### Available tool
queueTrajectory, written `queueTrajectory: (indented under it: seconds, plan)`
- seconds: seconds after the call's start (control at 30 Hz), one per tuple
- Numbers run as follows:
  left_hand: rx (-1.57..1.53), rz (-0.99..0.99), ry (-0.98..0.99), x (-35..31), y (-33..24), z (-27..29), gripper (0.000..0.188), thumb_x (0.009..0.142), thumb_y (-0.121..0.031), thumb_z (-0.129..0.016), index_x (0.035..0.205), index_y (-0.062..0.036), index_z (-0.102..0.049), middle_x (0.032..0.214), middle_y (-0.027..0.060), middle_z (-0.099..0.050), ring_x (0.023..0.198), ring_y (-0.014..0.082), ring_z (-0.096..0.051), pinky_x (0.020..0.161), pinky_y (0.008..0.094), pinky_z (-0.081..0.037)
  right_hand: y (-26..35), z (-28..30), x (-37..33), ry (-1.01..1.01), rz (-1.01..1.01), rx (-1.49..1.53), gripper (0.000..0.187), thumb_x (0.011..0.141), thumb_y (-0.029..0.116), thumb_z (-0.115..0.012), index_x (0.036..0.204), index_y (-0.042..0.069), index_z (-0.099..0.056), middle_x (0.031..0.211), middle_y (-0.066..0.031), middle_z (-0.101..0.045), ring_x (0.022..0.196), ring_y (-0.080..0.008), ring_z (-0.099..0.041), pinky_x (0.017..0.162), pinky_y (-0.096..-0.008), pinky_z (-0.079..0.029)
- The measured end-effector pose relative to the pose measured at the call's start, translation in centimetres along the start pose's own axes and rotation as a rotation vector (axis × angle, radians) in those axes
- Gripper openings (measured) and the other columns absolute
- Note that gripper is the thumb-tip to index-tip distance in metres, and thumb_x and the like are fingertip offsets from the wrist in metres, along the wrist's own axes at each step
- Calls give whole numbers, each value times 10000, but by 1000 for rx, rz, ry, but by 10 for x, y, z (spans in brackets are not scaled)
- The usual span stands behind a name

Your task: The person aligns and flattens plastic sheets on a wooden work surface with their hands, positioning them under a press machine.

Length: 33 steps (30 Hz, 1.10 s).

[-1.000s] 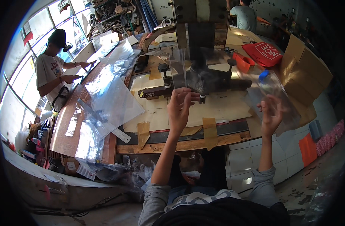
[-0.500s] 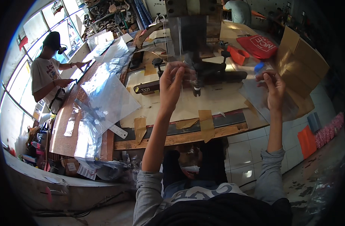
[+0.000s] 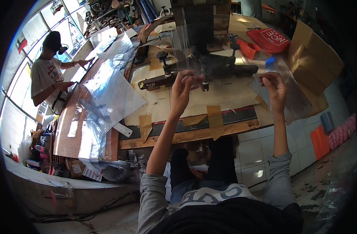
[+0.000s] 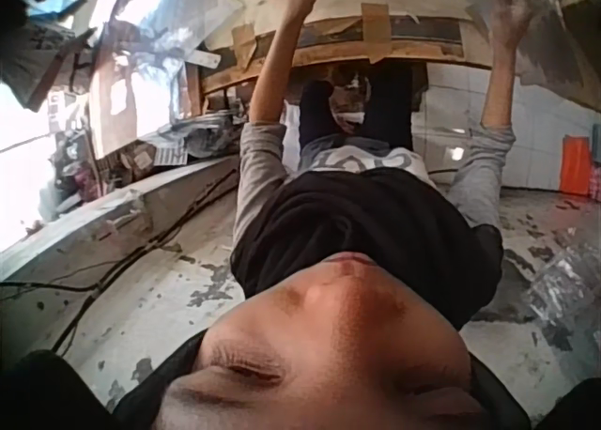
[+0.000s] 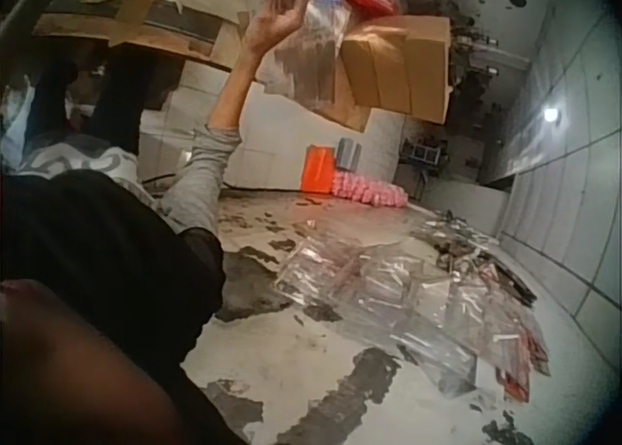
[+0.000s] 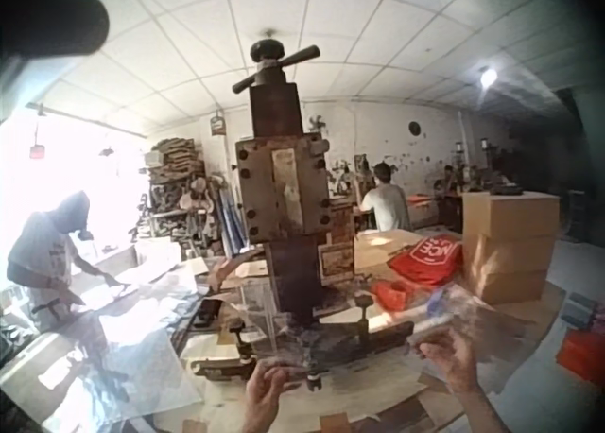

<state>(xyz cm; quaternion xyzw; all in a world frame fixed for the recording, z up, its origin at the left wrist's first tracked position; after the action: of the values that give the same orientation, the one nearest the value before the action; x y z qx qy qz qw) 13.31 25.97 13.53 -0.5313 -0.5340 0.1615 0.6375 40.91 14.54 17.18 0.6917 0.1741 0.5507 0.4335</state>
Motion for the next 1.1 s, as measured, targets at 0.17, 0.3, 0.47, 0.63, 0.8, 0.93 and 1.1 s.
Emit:
queueTrajectory:
  seconds: [0.17,0.3,0.47,0.63,0.8,0.93,1.1]
  plan:
    - [13,19,-22,0,1,1,212,980,-204,-449,1148,-76,-444,1051,127,-642,964,175,-621,811,306,-483,1,0,3,-1,5,-10,94,863,69,-606,949,31,-601,902,-73,-661,848,-118,-609,708,-246,-468]
    - [13,6,-18,2,3,0,210,979,-208,-452,1146,-81,-449,1046,123,-644,968,170,-619,808,303,-484,0,3,6,4,11,-30,96,869,88,-608,947,33,-597,911,-78,-659,858,-124,-609,718,-249,-469]
    - [13,53,-41,3,-2,0,199,972,-180,-463,1146,-83,-467,1043,109,-647,970,170,-622,795,304,-492,1,4,8,37,20,6,112,892,113,-581,972,38,-563,947,-106,-659,872,-155,-627,724,-276,-506]
    - [-8,201,11,4,-24,-11,223,966,-160,-468,1175,-84,-477,1069,118,-644,970,174,-630,781,301,-519,8,13,15,173,-176,42,160,930,181,-528,1029,61,-489,1045,-182,-642,734,-207,-679,492,-263,-553]
    - [-43,303,153,4,-47,-25,231,966,-147,-458,1179,-59,-477,1093,139,-638,976,171,-629,779,295,-530,9,27,11,134,-217,51,175,930,183,-525,1049,55,-507,1027,-171,-647,661,-190,-671,398,-223,-494]
    - [-26,347,233,2,-59,-34,239,969,-143,-448,1180,-32,-468,1099,150,-634,993,184,-625,793,297,-524,6,35,-3,92,-233,93,227,915,213,-561,1060,41,-532,1015,-162,-648,593,-169,-653,359,-204,-450]
    - [9,311,304,-3,-63,-40,237,982,-126,-401,1200,-48,-451,1081,129,-641,1016,205,-623,807,316,-516,4,49,-14,21,-206,125,229,905,232,-584,1031,42,-557,965,-155,-658,551,-158,-640,351,-199,-420]
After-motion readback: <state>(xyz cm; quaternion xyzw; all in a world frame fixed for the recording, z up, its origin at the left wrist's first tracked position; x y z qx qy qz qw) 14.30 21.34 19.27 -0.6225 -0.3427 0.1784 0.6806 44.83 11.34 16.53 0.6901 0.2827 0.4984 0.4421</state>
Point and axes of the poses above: each hand's wrist, its own x-axis towards the middle knuckle, its own z-axis out of the back of the hand, y = z × x, the point moved 7 cm from there along x, towards the middle knuckle
